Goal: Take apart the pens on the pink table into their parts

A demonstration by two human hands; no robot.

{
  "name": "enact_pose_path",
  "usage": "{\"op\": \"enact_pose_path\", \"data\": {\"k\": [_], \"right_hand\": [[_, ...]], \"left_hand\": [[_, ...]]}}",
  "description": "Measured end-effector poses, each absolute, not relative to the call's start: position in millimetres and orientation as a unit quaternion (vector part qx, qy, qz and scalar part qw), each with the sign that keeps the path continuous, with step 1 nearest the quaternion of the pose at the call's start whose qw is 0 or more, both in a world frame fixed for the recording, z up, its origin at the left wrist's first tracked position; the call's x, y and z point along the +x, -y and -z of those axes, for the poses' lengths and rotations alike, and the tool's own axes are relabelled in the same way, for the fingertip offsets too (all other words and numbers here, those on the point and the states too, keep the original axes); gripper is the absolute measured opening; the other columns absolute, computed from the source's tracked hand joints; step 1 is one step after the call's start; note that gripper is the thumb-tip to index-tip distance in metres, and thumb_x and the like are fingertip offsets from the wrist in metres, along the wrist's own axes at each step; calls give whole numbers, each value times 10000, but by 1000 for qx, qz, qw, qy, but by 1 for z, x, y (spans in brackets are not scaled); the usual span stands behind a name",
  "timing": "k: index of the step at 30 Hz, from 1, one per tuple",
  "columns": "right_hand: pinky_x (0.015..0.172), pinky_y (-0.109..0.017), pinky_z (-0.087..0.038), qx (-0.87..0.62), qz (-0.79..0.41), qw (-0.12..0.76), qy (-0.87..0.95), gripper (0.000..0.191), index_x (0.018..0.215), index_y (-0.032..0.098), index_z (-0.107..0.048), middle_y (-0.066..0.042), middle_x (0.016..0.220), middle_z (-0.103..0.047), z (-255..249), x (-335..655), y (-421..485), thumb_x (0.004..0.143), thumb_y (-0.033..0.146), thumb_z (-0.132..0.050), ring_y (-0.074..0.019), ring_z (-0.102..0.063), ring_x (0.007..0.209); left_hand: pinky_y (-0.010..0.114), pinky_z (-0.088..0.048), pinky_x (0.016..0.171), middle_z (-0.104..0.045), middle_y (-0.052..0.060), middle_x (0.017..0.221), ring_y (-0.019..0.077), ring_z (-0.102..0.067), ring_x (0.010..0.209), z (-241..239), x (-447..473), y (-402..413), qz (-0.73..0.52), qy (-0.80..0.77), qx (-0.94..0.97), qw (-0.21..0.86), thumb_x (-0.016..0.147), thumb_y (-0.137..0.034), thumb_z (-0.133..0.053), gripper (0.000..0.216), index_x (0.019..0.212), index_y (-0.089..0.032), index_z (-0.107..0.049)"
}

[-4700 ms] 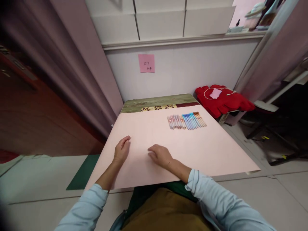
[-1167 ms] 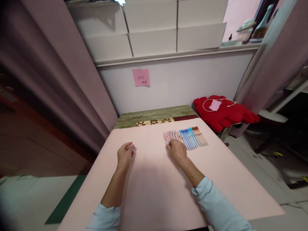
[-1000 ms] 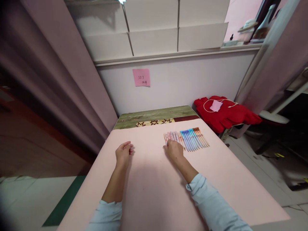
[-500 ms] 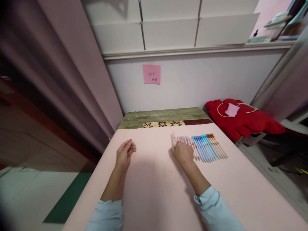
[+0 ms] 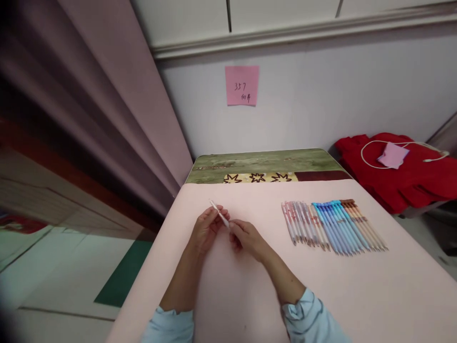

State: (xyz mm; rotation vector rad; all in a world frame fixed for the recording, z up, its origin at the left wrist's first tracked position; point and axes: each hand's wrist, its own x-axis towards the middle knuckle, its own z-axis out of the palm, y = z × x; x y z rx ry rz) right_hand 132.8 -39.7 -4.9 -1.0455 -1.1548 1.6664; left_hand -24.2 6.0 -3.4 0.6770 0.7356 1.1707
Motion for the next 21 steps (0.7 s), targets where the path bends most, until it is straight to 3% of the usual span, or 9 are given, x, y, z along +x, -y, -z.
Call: {"op": "enact_pose_path", "data": {"k": [3, 6, 8, 12, 15, 17, 19, 21], "right_hand": [[357, -173, -239, -401, -734, 391, 385, 416, 857, 163, -612, 65, 566, -455, -2, 140, 38, 856, 576, -564, -48, -361, 403], [342, -168, -145, -380, -783, 368, 326, 427, 882, 156, -621, 82, 542, -416, -2, 142, 37, 833, 580, -599, -30, -301, 376], [345, -170, -192, -385, -776, 374, 331, 432, 862, 155, -621, 68, 541, -464, 0, 139, 36, 817, 585, -615, -39, -363, 379], [435, -198, -380, -435, -680, 431, 403, 408, 778, 165, -589, 37, 551, -566, 6, 132, 35, 732, 546, -725, -80, -506, 444], [456, -208, -416, -485, -599, 469, 431, 440, 797, 181, -573, 53, 548, -572, 5, 131, 36, 626, 500, -823, -94, -527, 460], [433, -214, -415, -504, -594, 462, 424, 468, 867, 186, -589, 45, 567, -586, 3, 132, 37, 674, 576, -762, -107, -542, 456], [393, -220, -391, -501, -637, 424, 405, 532, 898, 171, -612, 21, 559, -593, 0, 134, 38, 781, 689, -580, -114, -533, 417], [366, -215, -352, -490, -672, 398, 387, 582, 832, 148, -624, 9, 524, -573, -2, 135, 38, 814, 717, -498, -101, -495, 376]], "left_hand": [[262, -514, 605, -730, 90, 883, 199, -696, 793, -1, -19, -3, -516, -322, 296, 737, 766, -298, -758, 242, 922, -142, -659], [301, -536, 700, -736, 109, 910, 210, -701, 825, -3, -15, -1, -507, -326, 284, 745, 731, -285, -789, 313, 978, -129, -677], [319, -534, 772, -736, 109, 878, 204, -701, 819, -3, -14, -1, -512, -341, 283, 736, 709, -284, -805, 314, 946, -112, -691], [293, -519, 773, -717, 70, 758, 171, -688, 751, -2, -12, -2, -550, -370, 274, 697, 668, -288, -827, 277, 833, -112, -691], [288, -515, 777, -721, 70, 774, 161, -683, 749, -4, -9, -2, -558, -378, 265, 690, 667, -289, -827, 282, 839, -115, -686], [290, -514, 792, -725, 71, 798, 157, -684, 761, -5, -7, -1, -562, -372, 260, 691, 669, -290, -826, 287, 851, -118, -685], [297, -514, 806, -728, 74, 816, 157, -685, 768, -6, -6, -1, -563, -367, 261, 693, 672, -293, -826, 292, 859, -118, -687], [309, -513, 821, -731, 80, 824, 159, -686, 768, -6, -6, 0, -561, -366, 266, 694, 673, -299, -825, 298, 866, -117, -689]]}}
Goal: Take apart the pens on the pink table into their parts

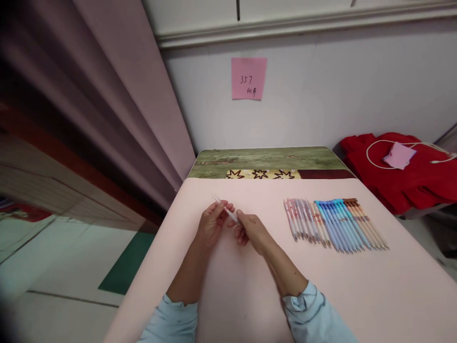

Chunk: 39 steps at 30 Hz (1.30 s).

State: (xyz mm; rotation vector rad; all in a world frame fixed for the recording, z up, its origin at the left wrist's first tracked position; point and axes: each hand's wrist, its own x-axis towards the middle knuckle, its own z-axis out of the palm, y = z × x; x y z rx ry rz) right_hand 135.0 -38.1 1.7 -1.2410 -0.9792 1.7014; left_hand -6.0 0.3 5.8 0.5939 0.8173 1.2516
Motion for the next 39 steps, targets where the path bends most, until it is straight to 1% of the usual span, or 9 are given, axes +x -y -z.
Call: {"op": "enact_pose_path", "data": {"k": [5, 10, 16, 20, 22, 26, 32, 37, 39], "right_hand": [[436, -183, -396, -482, -636, 466, 383, 481, 820, 188, -543, 48, 595, -582, -1, 135, 38, 597, 496, -839, -100, -560, 499], [341, -199, -258, -506, -654, 406, 389, 511, 810, 161, -595, 38, 502, -531, 3, 135, 36, 794, 670, -558, -75, -415, 357], [435, -207, -388, -500, -616, 460, 399, 477, 836, 204, -529, 66, 583, -574, 5, 135, 35, 581, 469, -834, -95, -514, 470], [366, -219, -321, -519, -637, 411, 394, 467, 816, 170, -596, 45, 522, -534, 4, 135, 36, 793, 636, -577, -93, -455, 386], [371, -217, -335, -521, -643, 404, 390, 468, 771, 164, -593, 30, 531, -552, 4, 136, 36, 792, 632, -580, -94, -475, 396], [453, -208, -433, -504, -626, 439, 402, 450, 872, 193, -552, 39, 627, -618, 3, 138, 36, 645, 498, -793, -117, -590, 515], [335, -205, -299, -530, -646, 388, 388, 499, 775, 155, -612, 33, 493, -531, 1, 139, 34, 825, 643, -521, -85, -451, 353], [454, -208, -420, -502, -642, 432, 386, 438, 815, 186, -543, 28, 621, -618, 1, 141, 34, 627, 489, -797, -110, -574, 510], [449, -202, -414, -498, -636, 434, 400, 475, 911, 198, -541, 45, 635, -611, 0, 142, 34, 626, 473, -804, -111, -575, 516]], "left_hand": [[332, -508, 876, -730, 74, 823, 156, -690, 763, -5, -6, -1, -563, -367, 256, 695, 677, -306, -825, 311, 877, -121, -676], [341, -530, 821, -732, 88, 848, 174, -698, 755, -2, -7, -2, -554, -372, 259, 698, 693, -297, -813, 307, 894, -115, -669], [343, -541, 812, -730, 82, 838, 176, -698, 759, 1, -7, -4, -557, -379, 245, 697, 696, -296, -811, 302, 887, -119, -659], [350, -546, 811, -731, 89, 865, 184, -702, 779, 1, -7, -3, -554, -383, 253, 695, 700, -293, -808, 321, 921, -120, -652], [354, -548, 810, -731, 91, 864, 189, -703, 780, 1, -7, -3, -551, -385, 258, 694, 699, -301, -808, 329, 924, -122, -648], [350, -547, 797, -734, 91, 865, 184, -703, 767, 1, -7, -3, -549, -389, 265, 690, 707, -332, -801, 353, 948, -134, -636], [368, -541, 811, -737, 100, 865, 201, -711, 779, 1, -8, -3, -544, -391, 284, 686, 719, -354, -790, 364, 964, -137, -631], [351, -543, 804, -736, 96, 883, 187, -708, 766, 4, -8, -3, -554, -386, 281, 682, 735, -357, -778, 349, 960, -136, -626], [344, -544, 807, -736, 98, 900, 185, -709, 778, 5, -8, -3, -556, -384, 283, 681, 748, -353, -769, 341, 970, -135, -627]]}}
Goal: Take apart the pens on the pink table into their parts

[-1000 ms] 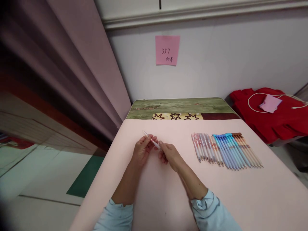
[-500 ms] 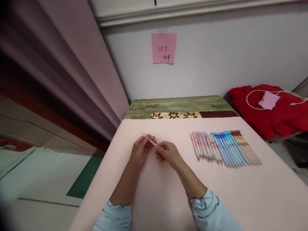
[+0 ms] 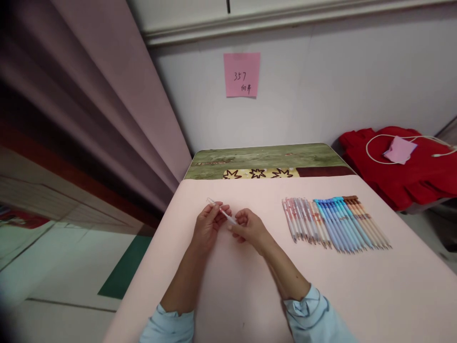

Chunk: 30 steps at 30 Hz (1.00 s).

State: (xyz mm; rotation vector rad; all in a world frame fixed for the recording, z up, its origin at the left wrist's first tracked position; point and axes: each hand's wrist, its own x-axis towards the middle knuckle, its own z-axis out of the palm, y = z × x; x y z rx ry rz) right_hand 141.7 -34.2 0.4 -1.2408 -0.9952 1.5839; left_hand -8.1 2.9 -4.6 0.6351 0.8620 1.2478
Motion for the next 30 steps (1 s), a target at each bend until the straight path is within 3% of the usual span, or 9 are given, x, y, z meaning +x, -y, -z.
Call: {"op": "enact_pose_path", "data": {"k": [4, 12, 17, 21, 25, 30], "right_hand": [[379, -195, -308, -505, -635, 404, 422, 362, 861, 172, -600, 44, 560, -548, -1, 142, 34, 811, 530, -600, -80, -468, 421], [420, -217, -323, -578, -562, 353, 475, 249, 724, 189, -644, 6, 596, -616, 2, 160, 28, 747, 437, -664, -103, -492, 461], [482, -257, -312, -671, -400, 312, 541, 395, 576, 204, -639, -16, 515, -592, -7, 179, 27, 827, 501, -568, -141, -513, 493], [560, -280, -326, -729, -257, 279, 569, 375, 730, 248, -735, -43, 718, -695, -8, 172, 28, 869, 525, -524, -189, -599, 671], [680, -291, -397, -710, -255, 300, 584, 309, 1005, 257, -719, -42, 877, -714, -3, 158, 30, 878, 483, -552, -198, -629, 797], [663, -278, -388, -704, -218, 296, 607, 324, 1008, 242, -659, -35, 927, -688, -9, 149, 34, 800, 491, -660, -180, -616, 790]], "left_hand": [[356, -553, 814, -738, 100, 892, 190, -711, 788, 4, -8, -4, -551, -393, 280, 680, 745, -344, -772, 342, 976, -137, -628], [360, -569, 800, -728, 83, 879, 172, -704, 762, 10, -21, -13, -626, -414, 253, 610, 734, -345, -777, 358, 986, -140, -624], [381, -569, 793, -723, 85, 871, 179, -698, 752, 16, -25, -15, -645, -456, 281, 545, 737, -378, -764, 381, 1001, -138, -630], [348, -567, 709, -727, 100, 867, 190, -698, 716, 17, -17, -13, -595, -494, 331, 541, 730, -397, -757, 433, 1047, -134, -623], [360, -563, 734, -736, 111, 864, 201, -705, 721, 16, -10, -9, -554, -502, 380, 545, 734, -414, -753, 432, 1039, -144, -609], [395, -567, 743, -740, 136, 901, 228, -715, 763, 15, -6, -5, -536, -483, 391, 571, 745, -440, -735, 356, 869, -158, -557]]}}
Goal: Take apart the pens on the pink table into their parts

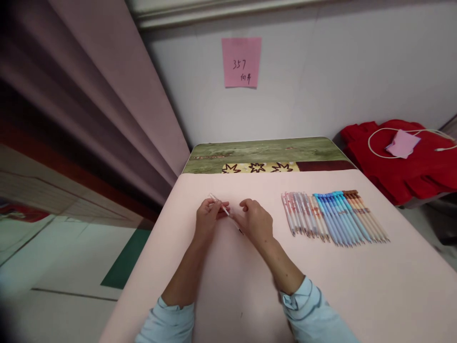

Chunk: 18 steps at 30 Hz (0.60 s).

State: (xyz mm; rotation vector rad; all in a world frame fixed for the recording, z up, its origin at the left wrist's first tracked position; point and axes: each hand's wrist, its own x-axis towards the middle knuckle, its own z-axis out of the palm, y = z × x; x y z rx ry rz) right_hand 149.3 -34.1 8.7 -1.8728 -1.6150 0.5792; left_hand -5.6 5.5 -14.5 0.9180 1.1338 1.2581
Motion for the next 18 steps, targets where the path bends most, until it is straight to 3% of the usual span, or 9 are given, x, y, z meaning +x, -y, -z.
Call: {"op": "enact_pose_path", "data": {"k": [3, 7, 11, 18], "right_hand": [[609, -260, -346, -691, -233, 236, 642, 237, 914, 252, -659, 5, 795, -686, -16, 146, 36, 773, 438, -698, -162, -605, 712], [584, -260, -300, -702, -204, 186, 657, 93, 812, 234, -659, 6, 717, -692, -18, 144, 37, 835, 311, -611, -159, -603, 673], [587, -257, -305, -716, -206, 197, 637, 144, 795, 220, -658, -14, 728, -699, -16, 147, 36, 853, 335, -595, -164, -605, 689], [595, -251, -338, -707, -249, 247, 614, 256, 811, 223, -685, -15, 725, -704, -15, 156, 31, 903, 406, -531, -153, -601, 662]], "left_hand": [[383, -564, 735, -739, 126, 903, 214, -710, 765, 13, -5, -5, -531, -480, 402, 571, 758, -455, -715, 355, 868, -158, -555], [284, -530, 685, -736, 102, 908, 145, -667, 715, 11, -8, -7, -554, -504, 436, 500, 801, -454, -657, 318, 881, -154, -585], [234, -452, 579, -720, 49, 786, 115, -592, 594, 9, -12, -5, -516, -566, 480, 429, 820, -451, -617, 277, 815, -176, -584], [274, -420, 614, -663, -3, 627, 174, -618, 613, 2, -13, 0, -375, -654, 594, 281, 778, -500, -641, 284, 752, -218, -625]]}}
